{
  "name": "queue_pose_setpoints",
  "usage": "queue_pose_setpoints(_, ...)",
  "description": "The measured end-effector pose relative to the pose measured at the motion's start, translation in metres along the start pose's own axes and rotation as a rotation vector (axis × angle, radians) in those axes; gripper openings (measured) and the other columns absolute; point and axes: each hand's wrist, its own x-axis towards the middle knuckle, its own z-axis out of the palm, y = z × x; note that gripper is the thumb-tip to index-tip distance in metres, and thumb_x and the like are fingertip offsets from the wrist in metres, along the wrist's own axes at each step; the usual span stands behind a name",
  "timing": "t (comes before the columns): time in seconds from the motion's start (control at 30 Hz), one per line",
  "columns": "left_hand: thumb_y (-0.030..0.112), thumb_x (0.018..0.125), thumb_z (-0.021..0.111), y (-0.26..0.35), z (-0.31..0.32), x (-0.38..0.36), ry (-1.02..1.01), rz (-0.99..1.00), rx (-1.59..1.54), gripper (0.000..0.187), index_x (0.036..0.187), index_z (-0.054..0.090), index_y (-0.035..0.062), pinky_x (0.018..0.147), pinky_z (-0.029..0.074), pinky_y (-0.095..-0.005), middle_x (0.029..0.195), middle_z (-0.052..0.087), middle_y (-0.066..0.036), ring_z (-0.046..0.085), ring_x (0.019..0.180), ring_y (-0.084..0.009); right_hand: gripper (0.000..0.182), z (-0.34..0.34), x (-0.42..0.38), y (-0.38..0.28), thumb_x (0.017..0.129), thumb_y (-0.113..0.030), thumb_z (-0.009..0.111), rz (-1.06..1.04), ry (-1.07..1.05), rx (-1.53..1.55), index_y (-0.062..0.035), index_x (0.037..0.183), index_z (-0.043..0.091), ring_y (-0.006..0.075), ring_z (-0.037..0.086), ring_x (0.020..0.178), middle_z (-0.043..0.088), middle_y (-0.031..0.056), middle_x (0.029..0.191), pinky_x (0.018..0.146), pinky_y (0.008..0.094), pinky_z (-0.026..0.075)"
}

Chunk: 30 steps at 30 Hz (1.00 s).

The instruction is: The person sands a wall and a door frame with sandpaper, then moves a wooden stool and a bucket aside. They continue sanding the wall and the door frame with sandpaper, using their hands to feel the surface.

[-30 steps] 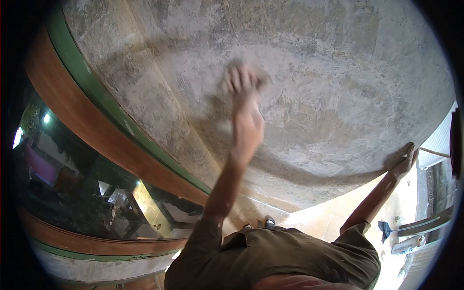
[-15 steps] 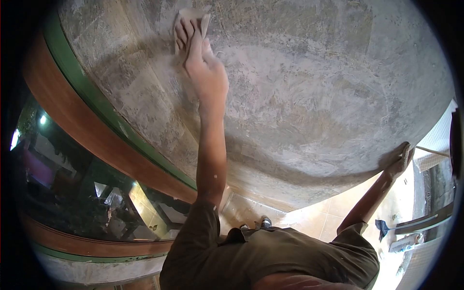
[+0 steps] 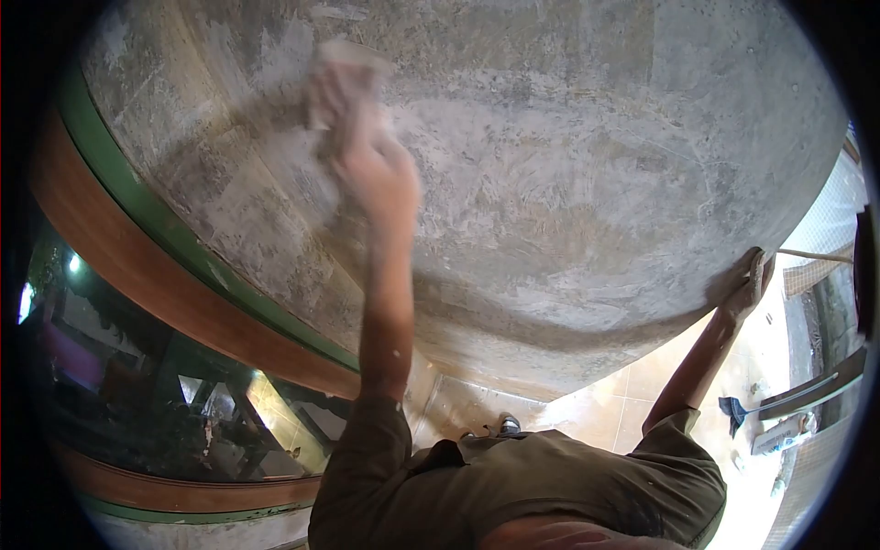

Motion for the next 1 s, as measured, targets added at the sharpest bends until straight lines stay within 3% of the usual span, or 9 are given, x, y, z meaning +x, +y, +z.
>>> queue_pose_setpoints(0.07, -0.002, 0.090, 0.043, 0.015, 0.039, -0.042, 0.171, 0.546, -0.124, 0.036, 0.122, 0.058, 0.0066, 0.088, 0.046, -0.0394, 0.088, 0.060, -0.004, 0.054, 0.084, -0.0173, 0.048, -0.001, 0.002, 0.006, 0.090, -0.021, 0.059, -0.003, 0.012, 0.002, 0.0051, 0.128, 0.046, 0.0169, 0.052, 0.101, 0.057, 0.0087, 0.109, 0.091, 0.0291, 0.037)
queue_pose_setpoints(0.13, 0.000, 0.090, 0.046, 0.035, 0.035, -0.112, -0.291, 0.560, -0.142, 0.036, 0.124, 0.056, 0.0075, 0.110, 0.032, -0.0502, 0.129, 0.054, -0.015, 0.047, 0.125, -0.0300, 0.044, -0.003, 0.003, 0.006, 0.090, -0.020, 0.059, -0.019, 0.042, -0.004, 0.0043, 0.126, 0.048, 0.0151, 0.053, 0.096, 0.058, 0.0070, 0.105, 0.087, 0.0270, 0.039)
queue_pose_setpoints(0.23, -0.001, 0.091, 0.043, 0.017, 0.025, -0.065, -0.101, 0.639, -0.126, 0.036, 0.122, 0.059, 0.0068, 0.107, 0.037, -0.0466, 0.127, 0.055, -0.017, 0.051, 0.121, -0.0307, 0.040, 0.018, -0.002, -0.010, 0.091, -0.018, 0.059, -0.031, 0.087, 0.030, 0.0033, 0.123, 0.050, 0.0135, 0.053, 0.092, 0.058, 0.0055, 0.101, 0.083, 0.0252, 0.040)
queue_pose_setpoints(0.37, -0.005, 0.090, 0.035, 0.022, -0.016, 0.027, 0.156, 0.191, -0.034, 0.034, 0.114, 0.060, -0.0040, 0.107, 0.037, -0.0427, 0.124, 0.056, -0.022, 0.051, 0.121, -0.0325, 0.039, 0.011, 0.001, -0.005, 0.090, -0.018, 0.059, -0.004, 0.028, 0.053, 0.0029, 0.122, 0.051, 0.0139, 0.053, 0.093, 0.058, 0.0059, 0.101, 0.083, 0.0253, 0.040)
queue_pose_setpoints(0.57, -0.008, 0.088, 0.038, 0.023, 0.034, -0.135, -0.187, 0.377, -0.178, 0.033, 0.112, 0.059, -0.0069, 0.113, 0.010, -0.0584, 0.125, 0.054, -0.025, 0.036, 0.131, -0.0406, 0.048, 0.015, -0.005, -0.009, 0.089, -0.022, 0.060, -0.004, -0.025, 0.040, 0.0043, 0.127, 0.048, 0.0139, 0.052, 0.095, 0.059, 0.0049, 0.100, 0.084, 0.0265, 0.039)
queue_pose_setpoints(0.73, -0.005, 0.088, 0.041, 0.047, 0.027, -0.041, 0.033, 0.102, -0.222, 0.034, 0.117, 0.058, -0.0018, 0.111, 0.026, -0.0501, 0.120, 0.059, -0.022, 0.044, 0.127, -0.0332, 0.045, 0.047, -0.015, -0.038, 0.088, -0.021, 0.060, -0.046, -0.023, 0.004, 0.0052, 0.123, 0.050, 0.0119, 0.052, 0.090, 0.058, 0.0042, 0.098, 0.081, 0.0244, 0.038)
queue_pose_setpoints(0.87, -0.004, 0.090, 0.040, 0.064, 0.034, -0.036, -0.130, -0.072, -0.064, 0.034, 0.117, 0.060, 0.0006, 0.099, 0.045, -0.0408, 0.120, 0.059, -0.022, 0.053, 0.118, -0.0296, 0.047, 0.020, -0.010, -0.012, 0.093, -0.019, 0.054, 0.012, -0.023, 0.026, 0.0052, 0.131, 0.043, 0.0183, 0.048, 0.113, 0.054, 0.0112, 0.122, 0.100, 0.0305, 0.032)
queue_pose_setpoints(0.9, -0.004, 0.090, 0.042, 0.062, 0.058, -0.065, 0.026, 0.268, -0.161, 0.031, 0.112, 0.062, 0.0024, 0.096, 0.046, -0.0395, 0.123, 0.057, -0.019, 0.054, 0.116, -0.0281, 0.047, 0.021, -0.010, -0.015, 0.093, -0.019, 0.054, 0.010, -0.067, 0.017, 0.0052, 0.131, 0.043, 0.0184, 0.047, 0.114, 0.054, 0.0114, 0.122, 0.100, 0.0303, 0.032)
queue_pose_setpoints(1.0, -0.001, 0.088, 0.047, 0.081, 0.051, -0.143, -0.437, 0.584, -0.061, 0.029, 0.111, 0.063, 0.0074, 0.105, 0.039, -0.0459, 0.123, 0.058, -0.015, 0.052, 0.120, -0.0301, 0.046, 0.025, -0.010, -0.023, 0.093, -0.019, 0.054, 0.036, -0.120, 0.005, 0.0049, 0.132, 0.044, 0.0184, 0.048, 0.114, 0.053, 0.0115, 0.123, 0.100, 0.0300, 0.032)
